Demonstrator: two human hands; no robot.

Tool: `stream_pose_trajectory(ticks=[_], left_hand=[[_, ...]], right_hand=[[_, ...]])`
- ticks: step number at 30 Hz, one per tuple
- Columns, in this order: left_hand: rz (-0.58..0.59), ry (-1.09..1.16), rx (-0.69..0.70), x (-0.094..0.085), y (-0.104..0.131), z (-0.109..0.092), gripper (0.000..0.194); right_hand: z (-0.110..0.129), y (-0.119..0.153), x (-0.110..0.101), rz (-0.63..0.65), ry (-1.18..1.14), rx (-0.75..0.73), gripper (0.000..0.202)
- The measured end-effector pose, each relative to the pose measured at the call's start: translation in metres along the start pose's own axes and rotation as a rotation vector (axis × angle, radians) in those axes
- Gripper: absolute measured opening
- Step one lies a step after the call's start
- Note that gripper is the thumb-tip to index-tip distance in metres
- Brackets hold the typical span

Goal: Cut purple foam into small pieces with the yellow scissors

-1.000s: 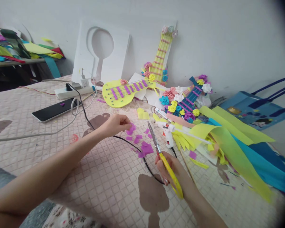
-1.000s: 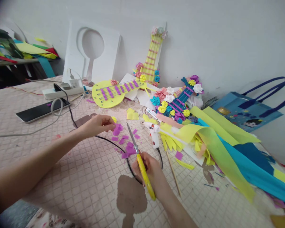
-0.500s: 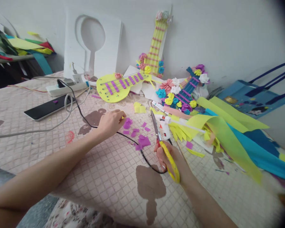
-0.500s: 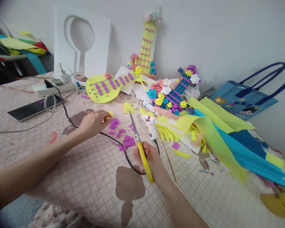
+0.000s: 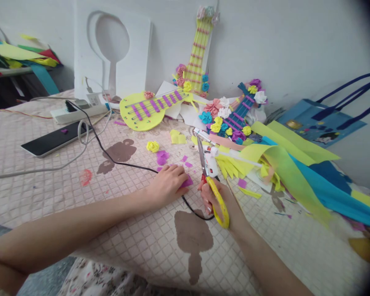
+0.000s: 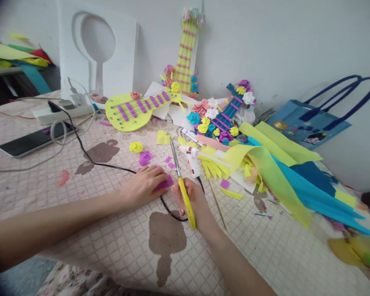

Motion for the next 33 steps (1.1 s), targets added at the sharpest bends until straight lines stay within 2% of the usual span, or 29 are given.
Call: stream_pose_trajectory(ticks=[4,7,11,13,15,19,23,26,31,33], left_hand=[[-0.01,0.0,-0.073,0.004,-0.003,0.01,0.01],[-0.055,0.156,-0.085,0.002,-0.007,0.021,0.01],[-0.236,0.478,-0.076,-0.024,-0.005,0.033,0.011],[-0.357,0.534,-0.072,-0.041,0.0,0.036,0.011],[-0.425,0.504,0.004,-0.053,0.007,0.028,0.011],[-0.342,0.356,0.189,-0.049,0.015,0.002,0.013],[-0.273,0.337,0.26,-0.04,0.019,-0.01,0.012],[-0.303,0.465,0.178,-0.042,0.016,-0.001,0.013],[-0.299,0.664,-0.172,-0.037,0.008,0.042,0.018],[-0.277,0.768,-0.248,-0.034,0.006,0.053,0.021]], right_hand=[[-0.001,-0.001,-0.001,-0.015,0.005,-0.008,0.051],[-0.001,-0.001,-0.002,-0.034,-0.029,-0.019,0.053],[-0.004,-0.002,-0.005,-0.055,-0.108,-0.017,0.05],[-0.001,-0.002,-0.005,-0.054,-0.14,-0.024,0.046],[0.005,-0.001,-0.004,-0.041,-0.155,-0.041,0.043],[0.01,0.0,0.0,-0.037,-0.212,-0.019,0.038],[0.006,-0.001,-0.004,-0.083,-0.209,-0.033,0.034],[0.001,-0.002,-0.008,-0.097,-0.189,-0.046,0.03],[-0.001,-0.003,-0.013,-0.143,-0.162,-0.03,0.033],[0.001,-0.003,-0.013,-0.147,-0.14,-0.024,0.033]])
Point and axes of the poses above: each hand's wrist, its own y-axis away from the middle knuckle, its own x-axis out of the palm, z = x × y, the point moved 9 cm from there along -y, towards the middle knuckle, and after that the axes turned 4 degrees about -x, right-handed, at the moved point
